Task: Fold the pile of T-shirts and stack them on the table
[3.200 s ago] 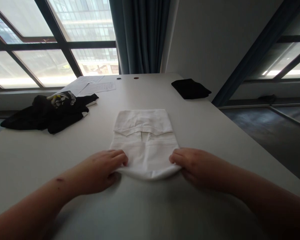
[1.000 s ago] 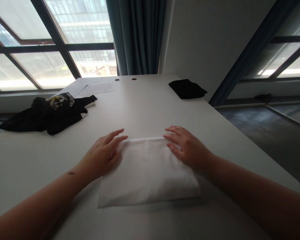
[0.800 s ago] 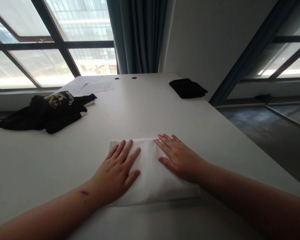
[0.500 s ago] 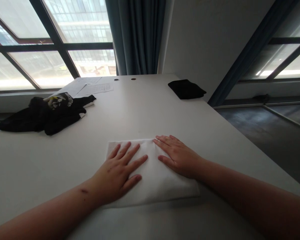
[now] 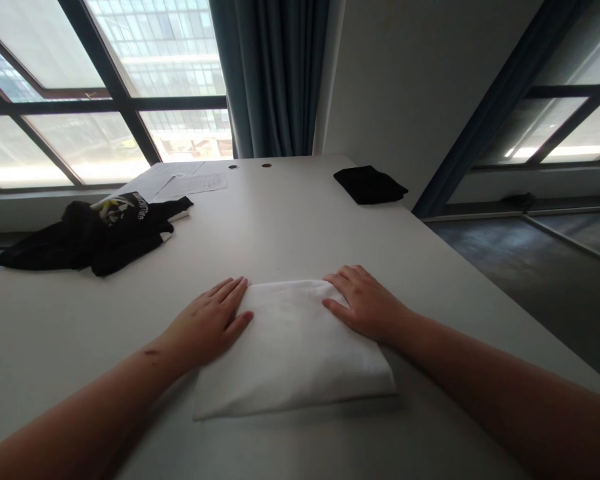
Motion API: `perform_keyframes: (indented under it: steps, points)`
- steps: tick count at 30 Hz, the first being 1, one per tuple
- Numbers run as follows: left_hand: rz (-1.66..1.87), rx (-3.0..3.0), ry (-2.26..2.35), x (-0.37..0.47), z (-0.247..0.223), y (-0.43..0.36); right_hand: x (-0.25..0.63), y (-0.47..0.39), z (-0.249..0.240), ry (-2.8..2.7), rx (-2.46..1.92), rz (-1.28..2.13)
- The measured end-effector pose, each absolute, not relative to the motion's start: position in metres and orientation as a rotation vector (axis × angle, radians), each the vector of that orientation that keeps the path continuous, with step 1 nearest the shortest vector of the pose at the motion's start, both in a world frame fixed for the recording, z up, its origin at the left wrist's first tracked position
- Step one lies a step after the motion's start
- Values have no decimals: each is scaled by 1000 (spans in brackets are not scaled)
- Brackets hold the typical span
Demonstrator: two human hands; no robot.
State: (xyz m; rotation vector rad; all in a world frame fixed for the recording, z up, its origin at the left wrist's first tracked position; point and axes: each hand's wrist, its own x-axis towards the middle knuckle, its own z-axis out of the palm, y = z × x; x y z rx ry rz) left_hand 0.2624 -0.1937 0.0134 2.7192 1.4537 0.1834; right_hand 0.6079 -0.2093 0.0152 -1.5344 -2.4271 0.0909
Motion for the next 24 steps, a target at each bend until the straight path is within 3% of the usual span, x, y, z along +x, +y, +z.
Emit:
perform_keyframes:
  steps: [10, 14, 18, 24]
  points:
    - [213, 2811, 1398, 264, 38, -198, 621, -211, 36, -1964, -1406, 794]
    - [249, 2789, 1496, 266, 47, -211, 607, -226, 40, -1997, -1018, 822]
    - [405, 2742, 1200, 278, 40, -232, 590, -246, 46, -2095, -700, 781]
    - [186, 2581, 1129, 297, 34, -237, 583, -252, 39, -1904, -838, 964]
